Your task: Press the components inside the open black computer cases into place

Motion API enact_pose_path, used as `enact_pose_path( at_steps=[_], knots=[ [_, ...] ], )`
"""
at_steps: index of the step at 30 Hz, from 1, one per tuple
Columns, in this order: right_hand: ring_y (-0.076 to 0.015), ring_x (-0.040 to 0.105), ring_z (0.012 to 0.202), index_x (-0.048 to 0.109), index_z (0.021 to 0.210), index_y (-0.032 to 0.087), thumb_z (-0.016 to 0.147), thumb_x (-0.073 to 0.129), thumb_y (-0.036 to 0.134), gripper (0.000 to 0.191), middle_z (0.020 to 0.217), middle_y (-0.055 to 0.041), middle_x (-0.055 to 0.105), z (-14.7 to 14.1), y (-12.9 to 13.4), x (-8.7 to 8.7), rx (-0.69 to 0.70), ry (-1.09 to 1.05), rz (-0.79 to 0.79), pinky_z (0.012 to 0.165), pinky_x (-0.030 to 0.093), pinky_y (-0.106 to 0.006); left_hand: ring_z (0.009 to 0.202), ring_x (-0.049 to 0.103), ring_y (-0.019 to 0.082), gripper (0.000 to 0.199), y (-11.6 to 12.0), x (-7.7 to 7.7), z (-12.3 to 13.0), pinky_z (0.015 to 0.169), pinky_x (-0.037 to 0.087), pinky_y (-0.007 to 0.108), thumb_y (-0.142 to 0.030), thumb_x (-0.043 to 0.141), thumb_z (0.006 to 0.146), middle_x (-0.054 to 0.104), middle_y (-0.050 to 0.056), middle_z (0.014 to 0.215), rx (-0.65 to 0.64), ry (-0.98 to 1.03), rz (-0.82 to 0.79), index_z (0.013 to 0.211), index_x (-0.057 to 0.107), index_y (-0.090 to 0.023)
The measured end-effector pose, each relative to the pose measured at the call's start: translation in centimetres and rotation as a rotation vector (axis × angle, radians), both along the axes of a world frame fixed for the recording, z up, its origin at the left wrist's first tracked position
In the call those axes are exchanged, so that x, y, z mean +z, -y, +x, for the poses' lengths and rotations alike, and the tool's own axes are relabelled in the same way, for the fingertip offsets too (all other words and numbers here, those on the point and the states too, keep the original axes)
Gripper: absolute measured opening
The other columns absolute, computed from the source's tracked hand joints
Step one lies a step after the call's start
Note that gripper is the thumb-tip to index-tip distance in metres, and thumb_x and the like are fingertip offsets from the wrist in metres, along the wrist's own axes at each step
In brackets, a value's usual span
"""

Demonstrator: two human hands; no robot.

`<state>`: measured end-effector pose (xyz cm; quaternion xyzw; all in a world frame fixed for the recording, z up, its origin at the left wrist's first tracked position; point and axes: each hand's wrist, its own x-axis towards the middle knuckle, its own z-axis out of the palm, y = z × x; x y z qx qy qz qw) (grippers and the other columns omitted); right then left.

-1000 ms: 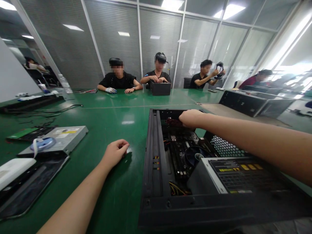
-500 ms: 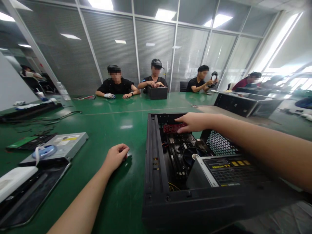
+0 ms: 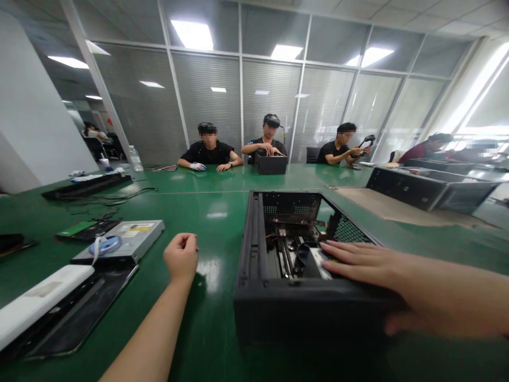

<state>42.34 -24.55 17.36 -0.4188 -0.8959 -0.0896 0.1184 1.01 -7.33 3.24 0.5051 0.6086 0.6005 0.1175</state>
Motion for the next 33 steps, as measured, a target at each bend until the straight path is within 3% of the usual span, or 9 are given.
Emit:
enact_pose_path(
  at_steps=[2, 4, 7, 10, 14, 17, 28, 31, 33],
  knots=[
    [-0.0319, 0.041, 0.138, 0.032, 0.151, 0.037, 0.067, 0.082, 0.041, 0.098, 0.155, -0.0043, 0.038, -1.4, -5.9, 1.5, 0.134, 0.159, -0.181, 0.112, 0.035, -0.049, 0.053, 0.051, 0.015, 0.023, -0.1, -0.1, -0.9, 0.052, 0.039, 0.025, -0.040, 0.053, 0.078, 0.055, -0.002, 0.056, 0.082, 0.054, 0.006, 0.075, 0.061, -0.019],
    [-0.0357, 0.033, 0.142, 0.026, 0.154, 0.029, 0.072, 0.079, 0.037, 0.098, 0.158, -0.0101, 0.033, -3.6, -12.4, 1.4, 0.068, 0.119, -0.122, 0.113, 0.027, -0.054, 0.053, 0.051, 0.016, 0.023, -0.2, -0.2, -1.3, 0.053, 0.039, 0.026, -0.040, 0.052, 0.079, 0.055, -0.002, 0.056, 0.085, 0.020, -0.016, 0.076, 0.062, -0.019],
    [-0.0337, 0.025, 0.146, 0.021, 0.156, 0.019, 0.088, 0.058, 0.021, 0.077, 0.159, -0.0176, 0.026, -8.4, -20.0, -1.8, -0.215, -0.080, 0.125, 0.113, 0.018, -0.056, 0.060, 0.055, 0.017, 0.023, -0.2, -0.3, -1.4, 0.060, 0.041, 0.027, -0.040, 0.053, 0.080, 0.058, -0.001, 0.060, 0.050, -0.142, -0.028, 0.076, 0.064, -0.019],
    [-0.0329, 0.027, 0.144, 0.024, 0.153, 0.010, 0.089, 0.056, 0.022, 0.073, 0.158, -0.0232, 0.024, -13.0, -23.2, -6.4, -0.357, -0.208, 0.181, 0.113, 0.017, -0.053, 0.063, 0.057, 0.018, 0.024, -0.2, -0.2, -1.2, 0.062, 0.041, 0.027, -0.041, 0.052, 0.081, 0.059, 0.000, 0.062, 0.022, -0.222, -0.051, 0.076, 0.063, -0.020],
    [-0.0301, 0.036, 0.138, 0.036, 0.147, 0.014, 0.087, 0.060, 0.031, 0.066, 0.156, -0.0202, 0.033, -15.7, -22.7, -11.5, -0.271, -0.248, 0.046, 0.112, 0.019, -0.051, 0.061, 0.056, 0.018, 0.022, -0.3, -0.2, -1.2, 0.060, 0.040, 0.027, -0.039, 0.051, 0.081, 0.058, -0.001, 0.059, -0.046, -0.236, -0.074, 0.073, 0.062, -0.021],
    [-0.0300, 0.042, 0.135, 0.046, 0.139, 0.015, 0.088, 0.059, 0.034, 0.056, 0.152, -0.0201, 0.040, -14.9, -21.1, -13.4, -0.232, -0.266, -0.064, 0.110, 0.021, -0.051, 0.058, 0.054, 0.018, 0.023, -0.3, -0.2, -1.0, 0.060, 0.040, 0.027, -0.039, 0.051, 0.081, 0.056, -0.002, 0.056, -0.084, -0.250, -0.077, 0.072, 0.061, -0.022],
    [-0.0271, 0.058, 0.119, 0.062, 0.116, 0.021, 0.084, 0.061, 0.031, 0.032, 0.126, -0.0124, 0.065, -5.5, -11.7, -13.4, -0.185, -0.478, -0.164, 0.106, 0.032, -0.053, 0.056, 0.056, 0.017, 0.024, -0.4, -0.2, -0.7, 0.058, 0.042, 0.026, -0.041, 0.054, 0.082, 0.057, -0.002, 0.054, -0.129, -0.231, -0.118, 0.070, 0.062, -0.021],
    [-0.0247, 0.060, 0.115, 0.063, 0.113, 0.020, 0.085, 0.058, 0.026, 0.029, 0.120, -0.0114, 0.067, -3.4, -11.0, -13.8, -0.178, -0.600, -0.147, 0.103, 0.040, -0.048, 0.055, 0.056, 0.016, 0.024, -0.4, -0.2, -0.4, 0.055, 0.041, 0.025, -0.042, 0.054, 0.081, 0.057, -0.002, 0.053, -0.166, -0.210, -0.136, 0.070, 0.062, -0.021],
    [-0.0236, 0.061, 0.112, 0.058, 0.122, 0.019, 0.084, 0.058, 0.023, 0.038, 0.119, -0.0120, 0.066, -2.7, -11.5, -14.1, -0.174, -0.673, -0.133, 0.100, 0.045, -0.045, 0.053, 0.056, 0.016, 0.024, -0.4, -0.3, -0.2, 0.054, 0.041, 0.024, -0.042, 0.055, 0.080, 0.058, -0.002, 0.054, -0.208, -0.218, -0.161, 0.072, 0.062, -0.021]
  ],
)
